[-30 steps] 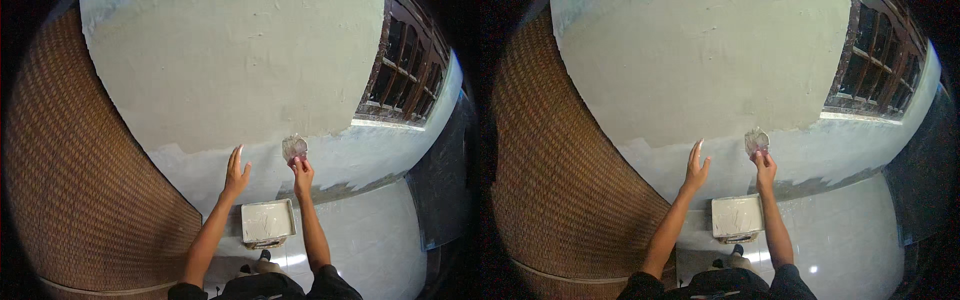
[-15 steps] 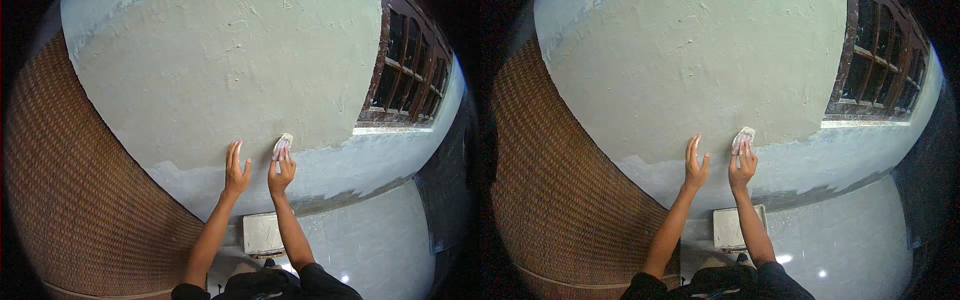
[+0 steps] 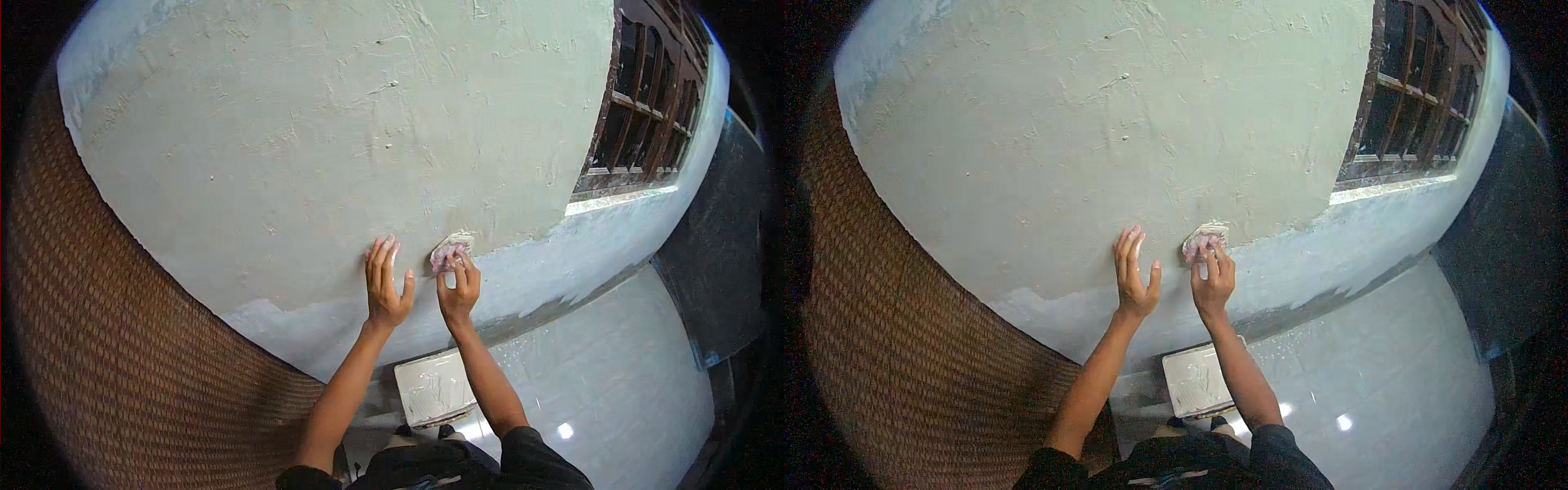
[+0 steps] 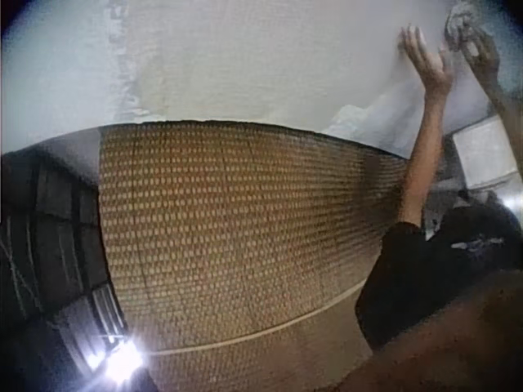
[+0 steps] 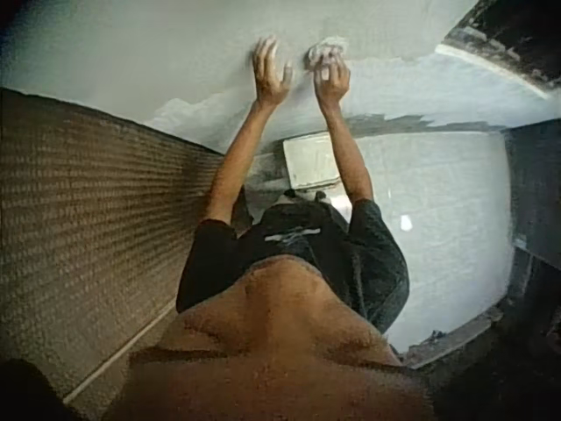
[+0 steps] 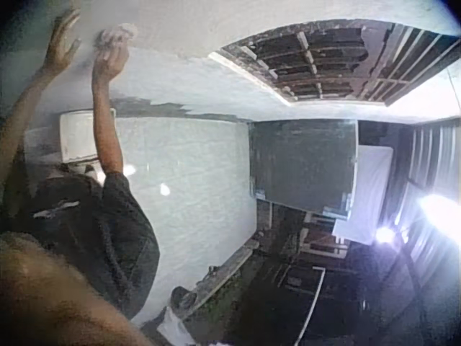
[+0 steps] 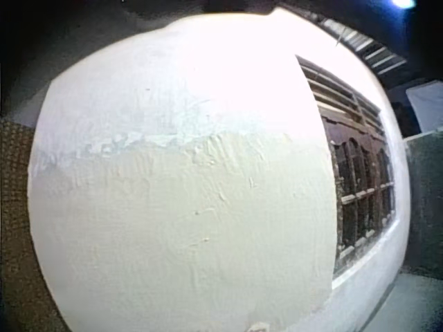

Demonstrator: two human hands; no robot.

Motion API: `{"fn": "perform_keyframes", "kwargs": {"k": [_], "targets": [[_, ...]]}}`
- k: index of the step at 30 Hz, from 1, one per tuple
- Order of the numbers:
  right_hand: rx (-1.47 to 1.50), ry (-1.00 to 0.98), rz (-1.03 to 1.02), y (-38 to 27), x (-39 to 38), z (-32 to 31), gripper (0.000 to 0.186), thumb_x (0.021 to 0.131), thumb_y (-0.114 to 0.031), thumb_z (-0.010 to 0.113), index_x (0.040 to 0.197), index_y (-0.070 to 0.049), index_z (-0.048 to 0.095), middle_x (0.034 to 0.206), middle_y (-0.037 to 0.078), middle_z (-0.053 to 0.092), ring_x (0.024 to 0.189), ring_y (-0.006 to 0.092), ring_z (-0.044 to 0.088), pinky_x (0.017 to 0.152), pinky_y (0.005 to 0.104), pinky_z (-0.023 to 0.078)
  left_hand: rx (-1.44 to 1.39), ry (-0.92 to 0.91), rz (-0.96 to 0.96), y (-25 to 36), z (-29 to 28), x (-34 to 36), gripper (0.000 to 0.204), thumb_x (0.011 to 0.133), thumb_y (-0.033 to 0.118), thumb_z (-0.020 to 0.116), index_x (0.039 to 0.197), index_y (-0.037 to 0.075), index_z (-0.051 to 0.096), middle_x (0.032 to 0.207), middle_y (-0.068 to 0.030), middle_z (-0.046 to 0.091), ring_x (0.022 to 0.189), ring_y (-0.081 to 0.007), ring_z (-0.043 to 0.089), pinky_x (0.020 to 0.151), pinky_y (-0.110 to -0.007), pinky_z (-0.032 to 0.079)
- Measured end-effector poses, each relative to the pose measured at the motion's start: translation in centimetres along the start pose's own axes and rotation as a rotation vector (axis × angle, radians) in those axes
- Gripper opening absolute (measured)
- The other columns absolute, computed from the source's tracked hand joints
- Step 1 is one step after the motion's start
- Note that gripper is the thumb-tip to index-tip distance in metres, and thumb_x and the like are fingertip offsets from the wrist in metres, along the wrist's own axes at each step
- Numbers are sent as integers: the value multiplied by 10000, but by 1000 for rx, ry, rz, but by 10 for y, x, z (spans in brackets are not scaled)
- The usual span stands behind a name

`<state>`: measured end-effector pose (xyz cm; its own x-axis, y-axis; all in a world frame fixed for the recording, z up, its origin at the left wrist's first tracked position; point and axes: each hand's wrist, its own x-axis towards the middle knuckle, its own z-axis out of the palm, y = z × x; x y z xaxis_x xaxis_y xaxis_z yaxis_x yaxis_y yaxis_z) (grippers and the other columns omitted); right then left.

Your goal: The person applies wall filler from a bucket onto an interior wall, spreading it with a putty knife.

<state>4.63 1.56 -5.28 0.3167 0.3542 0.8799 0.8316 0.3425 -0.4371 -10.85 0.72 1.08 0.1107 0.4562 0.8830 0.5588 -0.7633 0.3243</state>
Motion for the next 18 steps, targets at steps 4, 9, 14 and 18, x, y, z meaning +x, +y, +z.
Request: {"fn": "perform_keyframes", "kwargs": {"k": [4,9,14,18], "targets": [[-72,-47,-59,13,-21,9,429,682,-7,757,1093,-85,660,1207,100,613,982,294,596,827,375,496,-18,-20,8,-7,-1,-6,525,861,109,577,1350,-21,438,1411,-184,443,1357,-377,360,1141,-528,212],[-134,-128,-141,19,-48,4,438,679,-3,744,1099,-86,653,1204,99,610,981,297,584,825,386,484,-52,-54,27,-13,-4,-15,528,857,106,581,1352,-13,440,1407,-175,449,1356,-368,366,1141,-526,217],[-72,-177,-186,11,-52,-22,450,698,23,705,1130,-91,658,1198,84,622,1020,283,564,896,378,435,-52,-78,29,-18,-5,-22,541,851,107,587,1360,-4,438,1412,-170,445,1361,-362,361,1142,-526,217],[-99,-140,-210,15,-35,-46,394,741,80,661,1094,-94,673,1034,57,685,938,241,584,894,351,408,-19,-85,32,-17,-3,-20,552,847,109,591,1365,-1,436,1422,-170,435,1367,-360,355,1144,-522,213]]}}
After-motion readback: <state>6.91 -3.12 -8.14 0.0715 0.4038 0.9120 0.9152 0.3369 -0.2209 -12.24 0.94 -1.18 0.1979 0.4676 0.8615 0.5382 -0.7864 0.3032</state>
